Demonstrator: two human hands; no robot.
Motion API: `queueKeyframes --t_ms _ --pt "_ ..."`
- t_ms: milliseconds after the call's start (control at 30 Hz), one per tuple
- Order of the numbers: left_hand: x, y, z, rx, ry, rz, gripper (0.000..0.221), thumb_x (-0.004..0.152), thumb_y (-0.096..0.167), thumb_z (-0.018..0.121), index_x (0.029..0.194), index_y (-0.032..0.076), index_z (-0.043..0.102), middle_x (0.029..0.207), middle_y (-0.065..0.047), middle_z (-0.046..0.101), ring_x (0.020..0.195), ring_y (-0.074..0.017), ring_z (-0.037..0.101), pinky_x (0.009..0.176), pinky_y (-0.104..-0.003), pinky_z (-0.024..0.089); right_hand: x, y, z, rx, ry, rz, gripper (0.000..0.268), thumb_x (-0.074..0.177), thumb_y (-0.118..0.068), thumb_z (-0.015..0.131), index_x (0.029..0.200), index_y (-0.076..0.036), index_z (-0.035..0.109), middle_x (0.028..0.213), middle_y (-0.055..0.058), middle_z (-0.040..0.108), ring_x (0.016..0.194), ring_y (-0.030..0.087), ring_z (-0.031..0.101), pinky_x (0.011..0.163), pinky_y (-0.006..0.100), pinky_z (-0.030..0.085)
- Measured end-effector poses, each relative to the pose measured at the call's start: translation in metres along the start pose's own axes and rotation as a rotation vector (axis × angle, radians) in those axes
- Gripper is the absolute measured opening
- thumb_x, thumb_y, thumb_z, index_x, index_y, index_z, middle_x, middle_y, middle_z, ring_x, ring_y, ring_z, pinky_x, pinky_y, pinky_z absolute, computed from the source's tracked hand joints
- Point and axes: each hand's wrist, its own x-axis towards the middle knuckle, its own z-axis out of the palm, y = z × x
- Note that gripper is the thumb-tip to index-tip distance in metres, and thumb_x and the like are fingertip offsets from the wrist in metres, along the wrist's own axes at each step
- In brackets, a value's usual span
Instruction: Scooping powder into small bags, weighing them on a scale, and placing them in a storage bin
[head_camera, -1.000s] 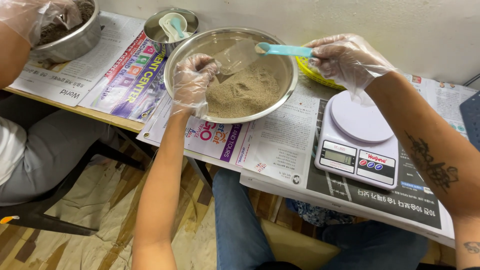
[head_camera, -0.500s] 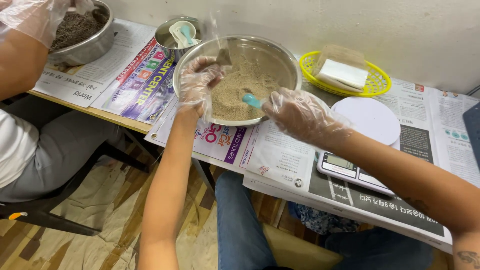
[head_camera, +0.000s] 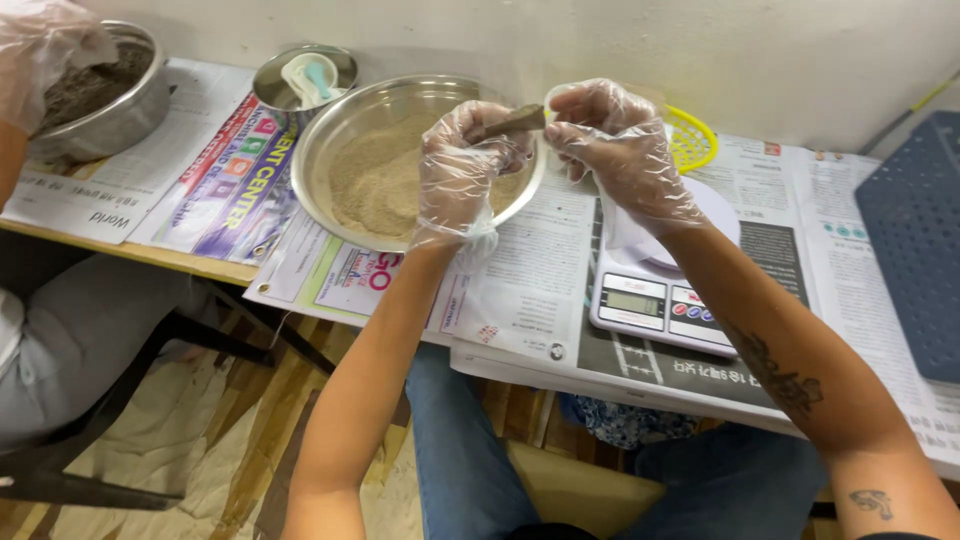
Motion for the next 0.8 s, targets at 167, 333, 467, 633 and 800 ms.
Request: queueKeyframes --t_ms 167,333,467,633,800 --pt "-0.010 0.006 0.051 0.193 -0.076 -0.118 0.016 0.080 -0.002 0.081 0.088 0.007 0.071 0.069 -0.006 0.073 0.055 -0.0111 0.065 0.051 -0.024 0.057 -0.028 -0.015 -0.041 0.151 0.047 0.052 0.014 0.095 -0.010 0.074 0.108 -0.004 0.074 0.095 0.010 0.074 0.069 0.011 0.066 0.060 0.019 0.057" --pt "-0.022 -0.024 0.098 0.352 -0.130 -0.113 0.019 0.085 0.020 0.082 0.102 0.018 0.075 0.088 -0.003 0.077 0.077 -0.0124 0.073 0.069 -0.026 0.062 -0.057 -0.013 -0.080 0.003 0.245 -0.055 0.013 0.093 -0.001 0.079 0.103 0.004 0.073 0.080 0.016 0.067 0.064 0.015 0.063 0.056 0.024 0.056" --pt "-0.027 -0.041 0.132 0.336 -0.100 -0.129 0.018 0.086 0.020 0.083 0.101 0.012 0.080 0.085 -0.015 0.078 0.071 -0.0191 0.075 0.062 -0.030 0.064 -0.081 -0.027 -0.103 -0.107 0.350 -0.061 0.016 0.089 0.003 0.082 0.102 0.008 0.073 0.079 0.021 0.068 0.066 0.016 0.067 0.051 0.025 0.057" --pt "-0.029 -0.088 0.148 -0.006 -0.161 -0.272 0.021 0.084 0.005 0.079 0.105 0.003 0.077 0.086 -0.015 0.076 0.072 -0.0171 0.070 0.064 -0.028 0.065 -0.093 -0.027 -0.120 -0.364 0.322 0.072 0.021 0.087 -0.004 0.083 0.106 0.002 0.075 0.087 0.017 0.072 0.078 0.018 0.069 0.062 0.031 0.058" --pt "-0.021 -0.094 0.153 -0.007 -0.181 -0.270 0.019 0.085 0.014 0.084 0.103 0.008 0.079 0.084 -0.011 0.076 0.073 -0.0152 0.068 0.063 -0.027 0.061 -0.096 -0.012 -0.135 -0.533 0.307 0.036 0.018 0.093 -0.009 0.082 0.105 0.002 0.075 0.083 0.017 0.073 0.075 0.020 0.068 0.066 0.033 0.058"
